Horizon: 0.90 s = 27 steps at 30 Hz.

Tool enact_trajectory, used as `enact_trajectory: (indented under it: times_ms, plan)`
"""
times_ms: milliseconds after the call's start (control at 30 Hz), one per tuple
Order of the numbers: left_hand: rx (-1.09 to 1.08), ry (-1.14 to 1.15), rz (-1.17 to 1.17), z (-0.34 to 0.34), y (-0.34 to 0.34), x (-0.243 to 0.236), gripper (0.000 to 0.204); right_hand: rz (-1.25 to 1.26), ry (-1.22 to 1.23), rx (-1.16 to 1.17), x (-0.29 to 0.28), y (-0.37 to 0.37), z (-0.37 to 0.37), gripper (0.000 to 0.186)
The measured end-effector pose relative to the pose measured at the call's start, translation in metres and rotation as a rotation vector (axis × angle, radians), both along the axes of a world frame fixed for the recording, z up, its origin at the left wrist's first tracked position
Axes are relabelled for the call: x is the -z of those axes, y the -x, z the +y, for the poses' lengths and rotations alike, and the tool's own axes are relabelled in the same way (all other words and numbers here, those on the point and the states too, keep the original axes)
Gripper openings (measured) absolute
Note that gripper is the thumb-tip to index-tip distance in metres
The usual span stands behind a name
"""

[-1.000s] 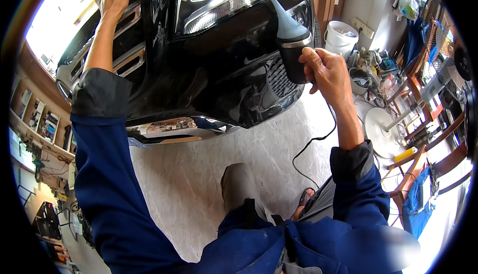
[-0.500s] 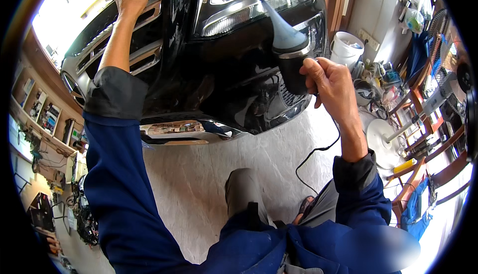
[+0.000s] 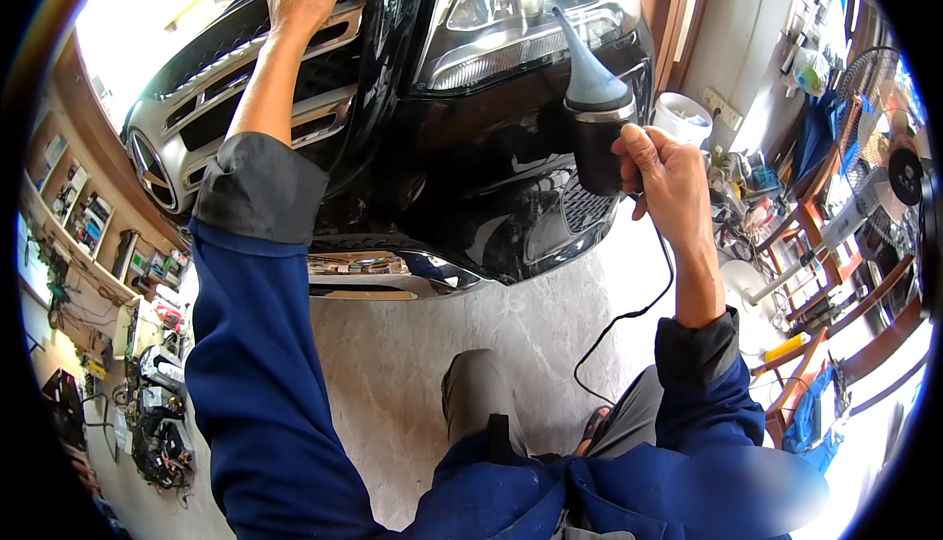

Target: The person uses a handheld electric cleaning tool to clean the surface of a car's headlight. They move the tool in circular and sweeping motions across the headlight lens, focusing on the area around the front grille and the headlight assembly.

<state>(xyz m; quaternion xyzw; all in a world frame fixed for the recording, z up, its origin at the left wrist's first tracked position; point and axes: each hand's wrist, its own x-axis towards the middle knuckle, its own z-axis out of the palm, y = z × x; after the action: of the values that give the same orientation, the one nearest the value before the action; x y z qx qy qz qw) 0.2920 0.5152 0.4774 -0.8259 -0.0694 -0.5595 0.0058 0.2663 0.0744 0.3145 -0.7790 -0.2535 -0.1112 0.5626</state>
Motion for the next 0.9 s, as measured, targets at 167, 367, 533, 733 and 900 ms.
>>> enact_trajectory:
  times_ms: [167,367,533,733,900]
  plan:
    - [0.004,-0.049,-0.126,-0.012,0.001,0.008,0.065,-0.028,0.022,-0.017,-0.015,0.003,0.006,0.049]
    - [-0.027,-0.024,-0.023,-0.006,0.001,0.003,0.070,-0.039,0.066,-0.062,-0.027,0.008,0.019,0.047]
    - [-0.011,-0.006,-0.009,0.005,-0.004,0.003,0.070,-0.068,0.042,-0.034,-0.030,0.007,0.019,0.049]
    - [-0.003,-0.021,-0.034,0.005,-0.006,0.006,0.071,-0.060,0.035,-0.035,-0.036,0.003,0.017,0.044]
    - [-0.019,-0.020,-0.037,0.005,-0.006,0.005,0.071,-0.083,0.060,-0.062,-0.045,0.004,0.025,0.044]
